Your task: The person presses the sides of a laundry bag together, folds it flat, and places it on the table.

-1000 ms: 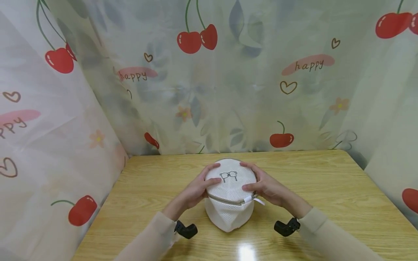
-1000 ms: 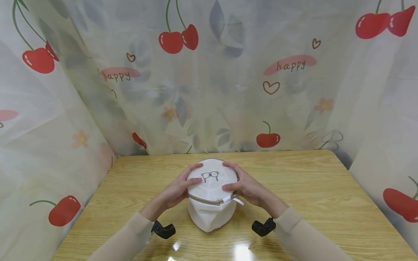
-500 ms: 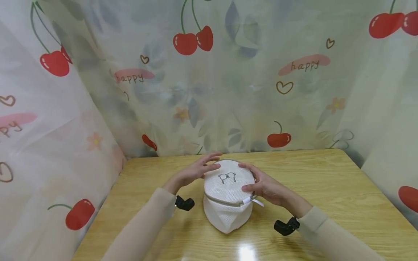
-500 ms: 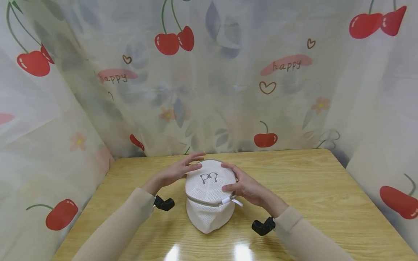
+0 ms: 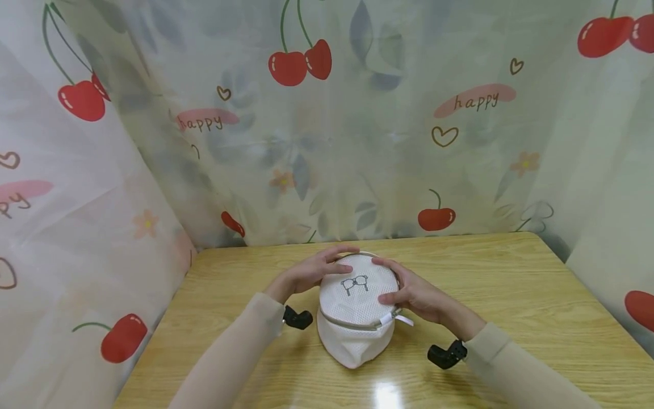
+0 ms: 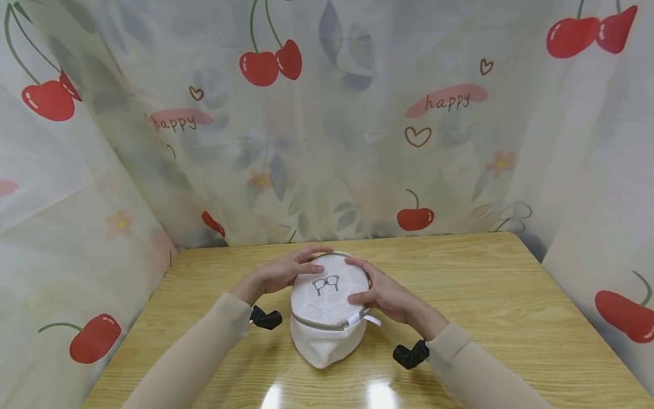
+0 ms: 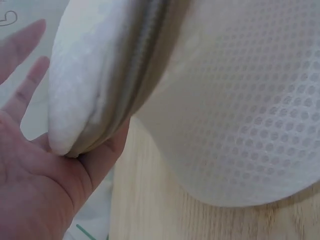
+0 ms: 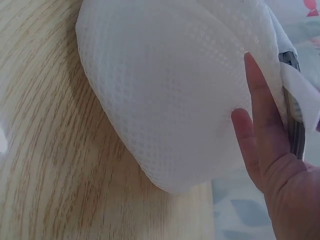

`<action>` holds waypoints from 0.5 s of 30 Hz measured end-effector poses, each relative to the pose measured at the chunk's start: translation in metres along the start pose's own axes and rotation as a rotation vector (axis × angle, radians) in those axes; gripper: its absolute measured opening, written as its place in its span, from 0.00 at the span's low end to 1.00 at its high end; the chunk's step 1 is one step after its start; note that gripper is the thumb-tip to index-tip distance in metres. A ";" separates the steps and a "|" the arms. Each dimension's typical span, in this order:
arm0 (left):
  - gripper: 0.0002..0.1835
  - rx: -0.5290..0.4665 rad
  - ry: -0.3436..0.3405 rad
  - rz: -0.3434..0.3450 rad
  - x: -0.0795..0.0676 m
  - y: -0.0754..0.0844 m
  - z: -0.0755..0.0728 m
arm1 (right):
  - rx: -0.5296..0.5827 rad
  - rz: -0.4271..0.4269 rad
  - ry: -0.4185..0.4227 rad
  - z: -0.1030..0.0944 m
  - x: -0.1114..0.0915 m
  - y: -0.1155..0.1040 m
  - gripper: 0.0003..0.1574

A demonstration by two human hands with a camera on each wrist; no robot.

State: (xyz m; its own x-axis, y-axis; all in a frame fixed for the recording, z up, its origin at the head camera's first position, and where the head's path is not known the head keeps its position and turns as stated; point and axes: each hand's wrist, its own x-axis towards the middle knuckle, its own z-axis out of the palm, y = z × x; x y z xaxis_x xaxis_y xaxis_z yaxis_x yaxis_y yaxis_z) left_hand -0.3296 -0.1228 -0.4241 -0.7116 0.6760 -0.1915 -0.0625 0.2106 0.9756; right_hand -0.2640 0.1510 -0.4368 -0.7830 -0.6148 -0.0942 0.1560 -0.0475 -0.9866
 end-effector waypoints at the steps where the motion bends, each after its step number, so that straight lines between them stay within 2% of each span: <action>1: 0.31 -0.004 -0.002 0.002 0.001 -0.001 0.001 | -0.001 -0.003 0.000 0.000 0.000 0.000 0.56; 12: 0.23 0.005 -0.004 -0.012 0.010 -0.010 0.001 | -0.026 0.003 -0.001 0.002 0.002 0.003 0.56; 15: 0.22 -0.008 -0.017 -0.005 0.010 -0.010 0.001 | -0.073 0.024 0.018 0.003 -0.001 0.001 0.56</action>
State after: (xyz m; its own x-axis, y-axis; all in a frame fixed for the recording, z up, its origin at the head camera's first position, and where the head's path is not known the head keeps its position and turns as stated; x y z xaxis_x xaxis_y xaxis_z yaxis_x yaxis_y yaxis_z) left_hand -0.3355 -0.1175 -0.4356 -0.6993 0.6868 -0.1980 -0.0718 0.2081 0.9755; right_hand -0.2614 0.1488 -0.4370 -0.7901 -0.6012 -0.1199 0.1312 0.0253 -0.9910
